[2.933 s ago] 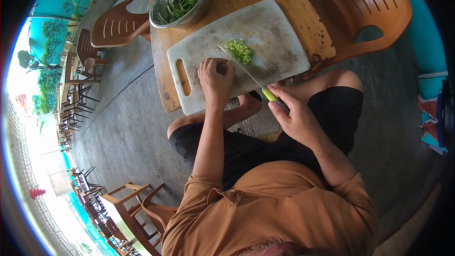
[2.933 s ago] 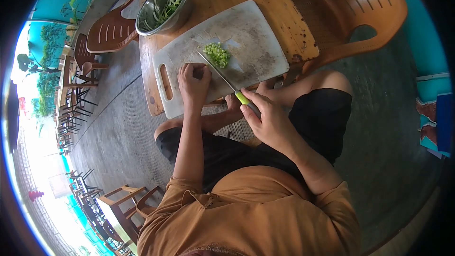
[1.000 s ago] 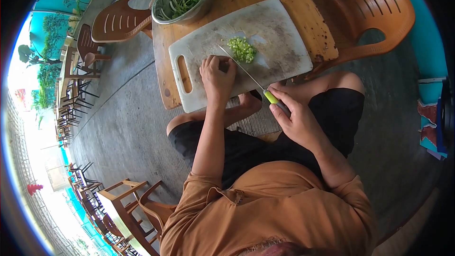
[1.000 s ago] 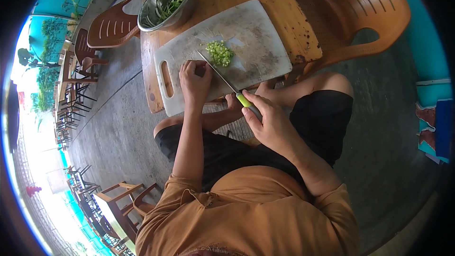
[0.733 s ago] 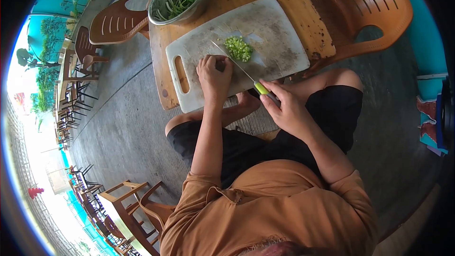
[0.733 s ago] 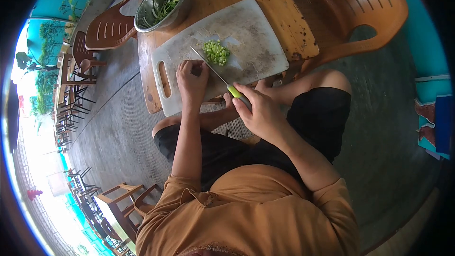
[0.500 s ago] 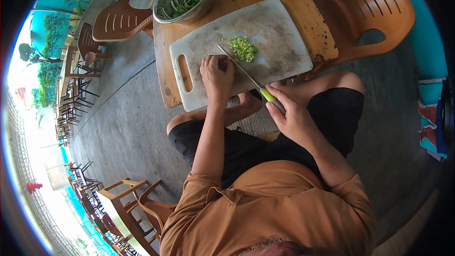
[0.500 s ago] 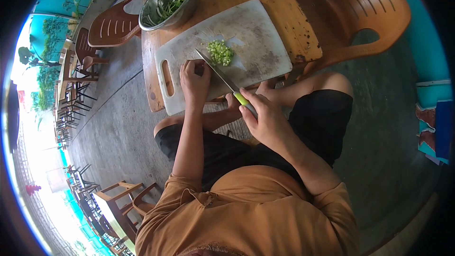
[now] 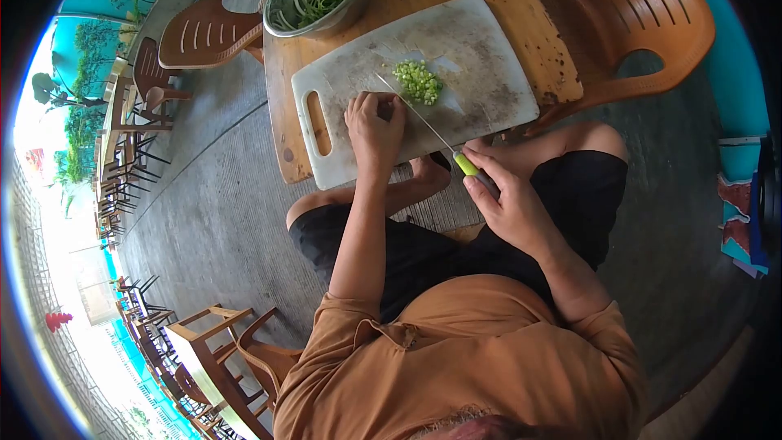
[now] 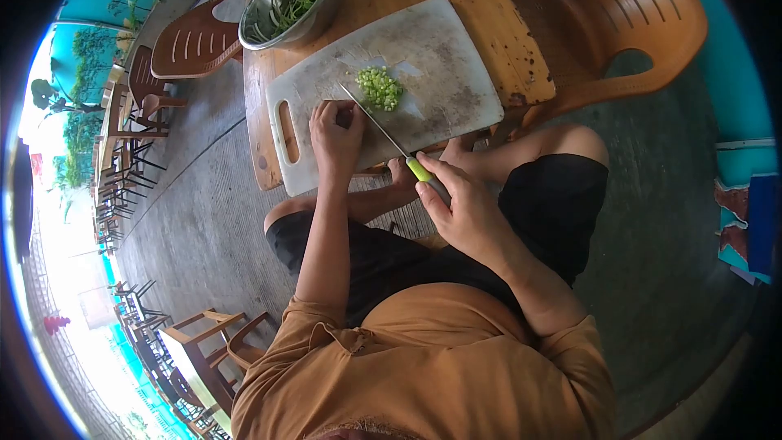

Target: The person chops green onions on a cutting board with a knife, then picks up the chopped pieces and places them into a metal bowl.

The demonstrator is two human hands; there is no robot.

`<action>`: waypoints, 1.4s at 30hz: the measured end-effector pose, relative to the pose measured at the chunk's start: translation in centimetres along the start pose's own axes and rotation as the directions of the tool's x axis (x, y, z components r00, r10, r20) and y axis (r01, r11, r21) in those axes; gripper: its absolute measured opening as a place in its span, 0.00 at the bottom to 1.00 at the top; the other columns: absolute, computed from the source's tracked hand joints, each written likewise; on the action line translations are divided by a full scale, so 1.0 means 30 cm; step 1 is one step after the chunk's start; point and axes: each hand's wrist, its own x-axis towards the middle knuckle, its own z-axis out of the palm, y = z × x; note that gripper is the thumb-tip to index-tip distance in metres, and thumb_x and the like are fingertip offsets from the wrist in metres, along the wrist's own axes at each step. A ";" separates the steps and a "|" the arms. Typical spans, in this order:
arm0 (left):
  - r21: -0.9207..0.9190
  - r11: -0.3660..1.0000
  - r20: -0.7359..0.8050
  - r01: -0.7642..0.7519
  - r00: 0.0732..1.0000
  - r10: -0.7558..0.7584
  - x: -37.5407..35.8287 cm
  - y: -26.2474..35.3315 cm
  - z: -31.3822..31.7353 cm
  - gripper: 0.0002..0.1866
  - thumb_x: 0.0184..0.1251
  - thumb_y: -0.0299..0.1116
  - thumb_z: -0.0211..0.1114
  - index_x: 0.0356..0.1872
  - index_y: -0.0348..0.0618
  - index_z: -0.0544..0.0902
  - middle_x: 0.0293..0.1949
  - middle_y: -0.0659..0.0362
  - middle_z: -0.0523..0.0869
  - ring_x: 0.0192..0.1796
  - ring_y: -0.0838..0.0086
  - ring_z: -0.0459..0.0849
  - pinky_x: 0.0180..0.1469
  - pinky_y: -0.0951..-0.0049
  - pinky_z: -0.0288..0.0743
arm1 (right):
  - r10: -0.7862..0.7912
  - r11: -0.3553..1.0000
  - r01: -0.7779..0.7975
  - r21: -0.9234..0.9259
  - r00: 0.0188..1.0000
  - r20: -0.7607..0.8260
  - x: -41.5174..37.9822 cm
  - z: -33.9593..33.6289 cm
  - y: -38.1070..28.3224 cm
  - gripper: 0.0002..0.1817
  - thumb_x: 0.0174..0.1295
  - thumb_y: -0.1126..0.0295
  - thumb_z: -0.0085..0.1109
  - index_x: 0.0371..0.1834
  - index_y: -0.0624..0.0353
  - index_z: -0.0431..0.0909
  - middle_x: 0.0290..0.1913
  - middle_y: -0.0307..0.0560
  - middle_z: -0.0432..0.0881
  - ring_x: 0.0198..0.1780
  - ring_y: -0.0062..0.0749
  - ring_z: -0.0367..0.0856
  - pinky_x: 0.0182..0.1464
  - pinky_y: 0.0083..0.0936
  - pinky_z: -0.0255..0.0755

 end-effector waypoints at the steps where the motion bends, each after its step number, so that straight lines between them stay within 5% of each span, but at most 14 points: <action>1: 0.000 1.000 0.001 0.001 1.000 -0.001 0.000 0.000 0.000 0.07 0.66 0.33 0.75 0.37 0.41 0.90 0.38 0.54 0.89 0.48 0.56 0.86 0.60 0.55 0.76 | 0.001 1.000 -0.001 -0.009 1.000 0.005 0.000 -0.003 -0.003 0.22 0.78 0.71 0.64 0.69 0.74 0.78 0.61 0.69 0.88 0.64 0.57 0.88 0.66 0.39 0.81; 21: 0.061 0.994 -0.018 -0.087 0.996 0.088 0.000 0.008 0.004 0.06 0.65 0.29 0.72 0.38 0.41 0.85 0.39 0.53 0.85 0.48 0.54 0.84 0.58 0.52 0.75 | -0.122 0.985 0.113 -0.133 0.991 -0.059 -0.003 0.009 0.034 0.22 0.76 0.71 0.66 0.69 0.72 0.78 0.52 0.67 0.90 0.55 0.60 0.91 0.59 0.42 0.84; 23: 0.055 0.995 -0.013 -0.087 0.996 0.088 -0.003 0.012 0.007 0.06 0.64 0.29 0.72 0.38 0.41 0.85 0.39 0.53 0.85 0.48 0.54 0.84 0.58 0.52 0.75 | -0.031 0.999 0.030 -0.040 0.999 -0.024 0.005 0.005 0.018 0.22 0.76 0.71 0.66 0.68 0.73 0.79 0.55 0.67 0.90 0.57 0.60 0.90 0.59 0.42 0.83; 42: 0.004 1.000 0.005 -0.006 1.000 0.006 0.002 0.011 -0.005 0.06 0.66 0.31 0.74 0.37 0.39 0.90 0.39 0.53 0.88 0.49 0.55 0.86 0.60 0.55 0.76 | -0.022 1.000 0.022 0.007 1.000 -0.005 -0.004 -0.012 0.003 0.22 0.77 0.71 0.65 0.68 0.73 0.79 0.60 0.68 0.88 0.64 0.56 0.88 0.66 0.40 0.81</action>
